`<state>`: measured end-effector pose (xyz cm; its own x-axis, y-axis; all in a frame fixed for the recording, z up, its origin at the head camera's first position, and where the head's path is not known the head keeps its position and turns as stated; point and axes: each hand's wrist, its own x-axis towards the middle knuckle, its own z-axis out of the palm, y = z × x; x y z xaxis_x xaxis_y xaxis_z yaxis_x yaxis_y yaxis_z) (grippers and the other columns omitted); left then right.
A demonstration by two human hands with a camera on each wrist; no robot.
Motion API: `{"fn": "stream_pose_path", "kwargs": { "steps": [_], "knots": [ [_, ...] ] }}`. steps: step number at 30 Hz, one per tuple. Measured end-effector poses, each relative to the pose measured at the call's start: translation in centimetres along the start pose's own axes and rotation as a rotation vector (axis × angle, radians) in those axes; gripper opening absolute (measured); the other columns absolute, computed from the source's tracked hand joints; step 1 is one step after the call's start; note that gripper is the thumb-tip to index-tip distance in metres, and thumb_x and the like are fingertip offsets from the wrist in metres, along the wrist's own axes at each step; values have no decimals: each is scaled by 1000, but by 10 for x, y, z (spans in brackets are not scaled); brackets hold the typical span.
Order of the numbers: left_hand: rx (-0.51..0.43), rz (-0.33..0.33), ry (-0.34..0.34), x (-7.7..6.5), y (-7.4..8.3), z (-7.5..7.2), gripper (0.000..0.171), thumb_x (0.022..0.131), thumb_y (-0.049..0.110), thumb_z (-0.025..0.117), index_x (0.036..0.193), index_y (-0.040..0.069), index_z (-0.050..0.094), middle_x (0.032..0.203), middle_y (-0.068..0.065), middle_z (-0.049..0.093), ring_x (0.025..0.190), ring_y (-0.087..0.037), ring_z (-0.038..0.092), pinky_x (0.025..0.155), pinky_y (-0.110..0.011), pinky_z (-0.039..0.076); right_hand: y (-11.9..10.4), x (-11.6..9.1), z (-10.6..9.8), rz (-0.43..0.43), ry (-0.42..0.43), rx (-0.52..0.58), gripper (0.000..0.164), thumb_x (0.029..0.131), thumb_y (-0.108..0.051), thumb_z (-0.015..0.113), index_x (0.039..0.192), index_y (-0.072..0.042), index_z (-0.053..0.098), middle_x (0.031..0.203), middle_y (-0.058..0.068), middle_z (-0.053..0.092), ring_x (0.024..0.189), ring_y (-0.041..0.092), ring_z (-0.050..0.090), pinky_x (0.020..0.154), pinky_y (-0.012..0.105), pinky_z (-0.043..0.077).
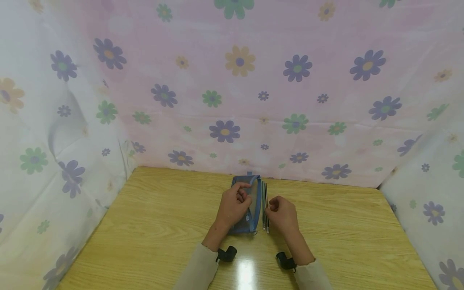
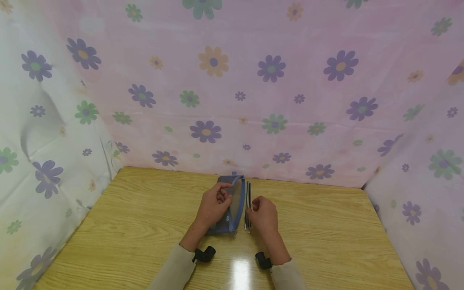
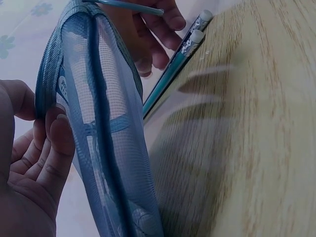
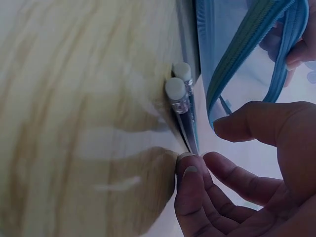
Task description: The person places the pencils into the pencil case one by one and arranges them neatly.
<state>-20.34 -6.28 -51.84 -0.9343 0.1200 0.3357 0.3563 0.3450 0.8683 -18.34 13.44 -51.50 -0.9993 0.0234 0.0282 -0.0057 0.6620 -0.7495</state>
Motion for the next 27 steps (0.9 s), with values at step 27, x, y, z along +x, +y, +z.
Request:
{"fn": "stream_pose_path", "kwargs": {
  "steps": [27],
  "knots": [
    [-13, -10, -15, -1, 2, -1, 31, 97, 4, 67, 127, 8, 70, 79, 1, 63, 58, -11, 57, 55, -25, 48, 2, 0, 3, -5, 11, -80, 18, 85, -6, 81, 97, 4, 72, 84, 9, 65, 73, 22, 59, 66, 39, 51]
  ]
}}
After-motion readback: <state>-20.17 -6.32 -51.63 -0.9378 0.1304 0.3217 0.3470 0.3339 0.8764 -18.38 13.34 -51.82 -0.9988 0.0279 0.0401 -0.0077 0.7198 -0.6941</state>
